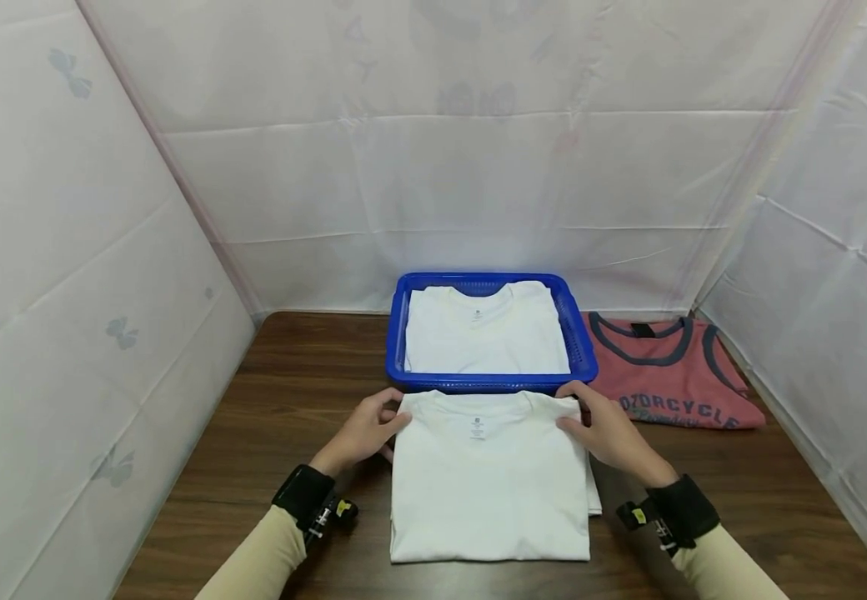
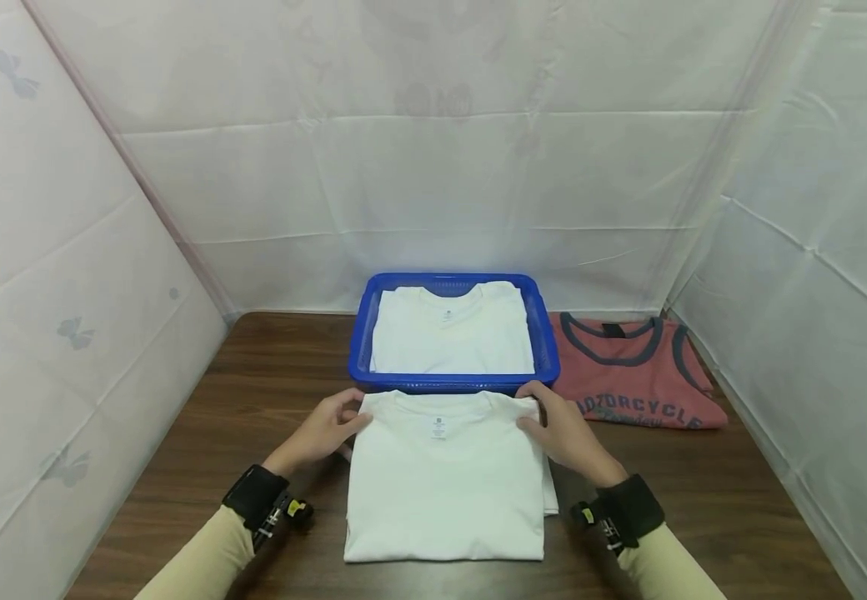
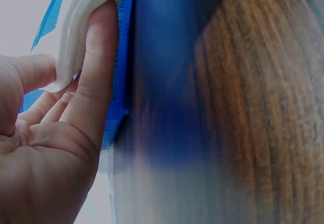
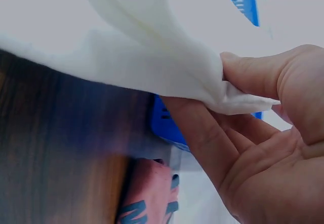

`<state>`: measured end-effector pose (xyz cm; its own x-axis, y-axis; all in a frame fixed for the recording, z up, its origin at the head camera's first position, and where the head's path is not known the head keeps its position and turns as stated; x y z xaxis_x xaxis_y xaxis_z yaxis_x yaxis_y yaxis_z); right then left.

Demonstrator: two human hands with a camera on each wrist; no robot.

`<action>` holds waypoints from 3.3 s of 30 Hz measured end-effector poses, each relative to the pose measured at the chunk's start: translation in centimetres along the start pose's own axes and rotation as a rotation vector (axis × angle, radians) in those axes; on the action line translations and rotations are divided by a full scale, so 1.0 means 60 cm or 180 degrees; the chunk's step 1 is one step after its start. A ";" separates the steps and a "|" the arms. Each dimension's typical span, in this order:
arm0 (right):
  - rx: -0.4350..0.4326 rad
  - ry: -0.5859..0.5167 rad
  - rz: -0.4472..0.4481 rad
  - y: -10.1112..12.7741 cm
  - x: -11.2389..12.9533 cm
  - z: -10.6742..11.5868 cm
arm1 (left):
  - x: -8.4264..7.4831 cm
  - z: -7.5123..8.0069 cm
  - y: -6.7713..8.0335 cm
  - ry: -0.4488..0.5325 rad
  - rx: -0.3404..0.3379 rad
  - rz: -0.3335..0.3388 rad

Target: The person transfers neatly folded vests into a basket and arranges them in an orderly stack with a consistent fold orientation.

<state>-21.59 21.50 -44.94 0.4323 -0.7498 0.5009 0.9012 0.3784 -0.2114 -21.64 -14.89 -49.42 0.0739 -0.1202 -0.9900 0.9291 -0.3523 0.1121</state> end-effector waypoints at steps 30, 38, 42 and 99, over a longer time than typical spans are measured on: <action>-0.0924 -0.0115 -0.0055 -0.007 0.040 0.077 | -0.092 0.023 0.013 0.0091 -0.0268 -0.0293; -0.1433 -0.0051 0.0371 -0.020 0.060 0.112 | -0.129 0.029 0.008 -0.0069 -0.0404 -0.0452; -0.1648 -0.0056 0.0509 -0.025 0.068 0.130 | -0.150 0.029 0.002 -0.0123 -0.0461 -0.0560; -0.1096 0.0345 0.0531 -0.183 0.087 0.188 | -0.302 0.054 -0.095 -0.0999 -0.1084 -0.1536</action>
<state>-29.61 19.55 -30.54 0.5579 -0.7534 0.3481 0.7680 0.3096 -0.5607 -29.48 -13.70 -31.85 -0.4397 -0.3049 -0.8448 0.8979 -0.1276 -0.4213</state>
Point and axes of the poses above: each hand's wrist, its own y-axis away from the middle knuckle, its own z-axis out of the back of the hand, x = y × z, the point moved 6 cm from there along -y, towards the middle knuckle, and after that the axes turned 10 degrees about y, right-handed, at the moved point
